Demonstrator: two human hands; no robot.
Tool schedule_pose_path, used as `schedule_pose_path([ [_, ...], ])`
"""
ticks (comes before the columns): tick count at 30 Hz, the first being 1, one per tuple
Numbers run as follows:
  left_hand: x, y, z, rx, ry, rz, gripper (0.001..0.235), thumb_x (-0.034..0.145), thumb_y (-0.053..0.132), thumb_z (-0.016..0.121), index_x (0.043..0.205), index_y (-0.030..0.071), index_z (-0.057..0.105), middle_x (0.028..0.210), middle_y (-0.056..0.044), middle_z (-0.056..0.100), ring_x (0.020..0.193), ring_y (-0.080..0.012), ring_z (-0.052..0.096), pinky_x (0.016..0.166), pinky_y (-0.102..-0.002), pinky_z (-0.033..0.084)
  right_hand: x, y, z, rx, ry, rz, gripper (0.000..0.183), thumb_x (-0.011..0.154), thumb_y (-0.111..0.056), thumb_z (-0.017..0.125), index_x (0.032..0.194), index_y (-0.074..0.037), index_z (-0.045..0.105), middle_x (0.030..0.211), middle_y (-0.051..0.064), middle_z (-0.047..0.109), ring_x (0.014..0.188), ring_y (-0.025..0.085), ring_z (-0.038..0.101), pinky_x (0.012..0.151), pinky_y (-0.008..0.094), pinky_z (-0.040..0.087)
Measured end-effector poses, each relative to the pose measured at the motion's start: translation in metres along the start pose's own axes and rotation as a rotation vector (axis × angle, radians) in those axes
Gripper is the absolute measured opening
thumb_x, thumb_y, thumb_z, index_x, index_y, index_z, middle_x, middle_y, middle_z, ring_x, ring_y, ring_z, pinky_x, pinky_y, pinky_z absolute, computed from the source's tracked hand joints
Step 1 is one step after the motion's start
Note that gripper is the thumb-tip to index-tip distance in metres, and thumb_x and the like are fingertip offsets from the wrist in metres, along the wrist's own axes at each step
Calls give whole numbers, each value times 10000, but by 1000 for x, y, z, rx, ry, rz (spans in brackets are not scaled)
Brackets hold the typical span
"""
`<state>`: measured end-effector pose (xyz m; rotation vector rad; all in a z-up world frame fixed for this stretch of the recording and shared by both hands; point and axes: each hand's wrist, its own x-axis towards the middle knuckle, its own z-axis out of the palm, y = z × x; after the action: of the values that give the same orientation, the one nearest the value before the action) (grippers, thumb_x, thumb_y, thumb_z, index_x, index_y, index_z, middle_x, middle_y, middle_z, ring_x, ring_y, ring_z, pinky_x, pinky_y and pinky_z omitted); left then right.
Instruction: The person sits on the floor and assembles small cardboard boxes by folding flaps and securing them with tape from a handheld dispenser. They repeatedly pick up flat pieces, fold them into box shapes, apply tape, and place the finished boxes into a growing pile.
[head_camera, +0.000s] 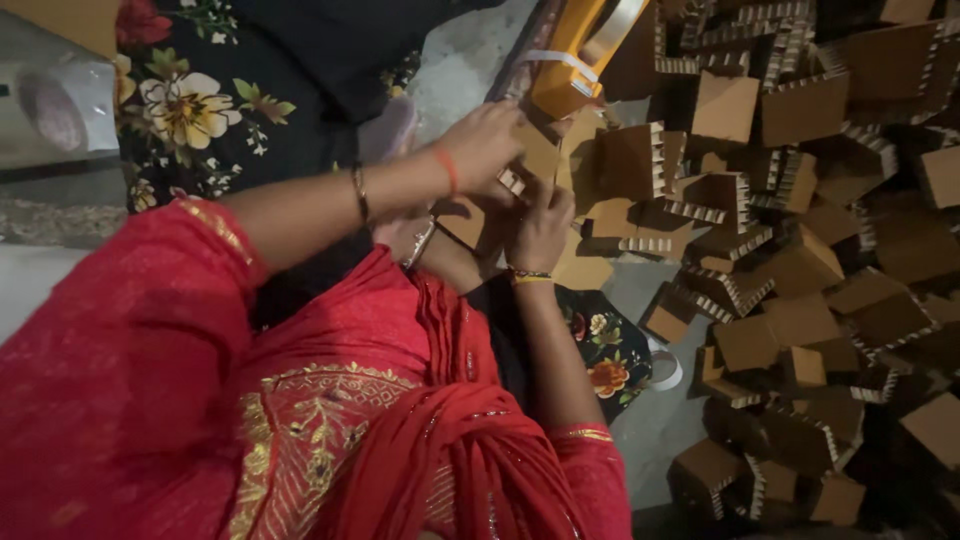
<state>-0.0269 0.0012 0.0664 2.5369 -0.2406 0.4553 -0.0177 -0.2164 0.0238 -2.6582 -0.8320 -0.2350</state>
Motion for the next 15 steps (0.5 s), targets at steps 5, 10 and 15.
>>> schedule_pose_path([
  [5, -20, 3, 15, -136, -77, -105, 148, 848, 123, 702, 986, 96, 656, 1053, -159, 682, 966, -404, 678, 767, -511, 538, 34, 103, 12, 977, -318, 232, 228, 977, -81, 642, 1173, -20, 739, 1073, 205, 604, 954, 329, 585, 822, 439, 474],
  [10, -22, -3, 31, -230, -242, -179, 323, 823, 42, 661, 1132, 103, 591, 975, -176, 692, 937, -437, 655, 727, -542, 512, 62, 165, 45, 448, -299, 269, 453, 958, -362, 739, 1270, -40, 671, 1207, 191, 700, 1124, 336, 685, 967, 411, 528],
  [15, -17, -3, 34, -234, -205, -61, 366, 748, -37, 652, 1073, 130, 645, 888, -129, 720, 958, -372, 688, 1102, -545, 345, 54, 153, 61, -36, -242, 386, 955, 729, -474, 921, 1410, -25, 425, 1256, 304, 565, 1180, 492, 536, 998, 537, 437],
])
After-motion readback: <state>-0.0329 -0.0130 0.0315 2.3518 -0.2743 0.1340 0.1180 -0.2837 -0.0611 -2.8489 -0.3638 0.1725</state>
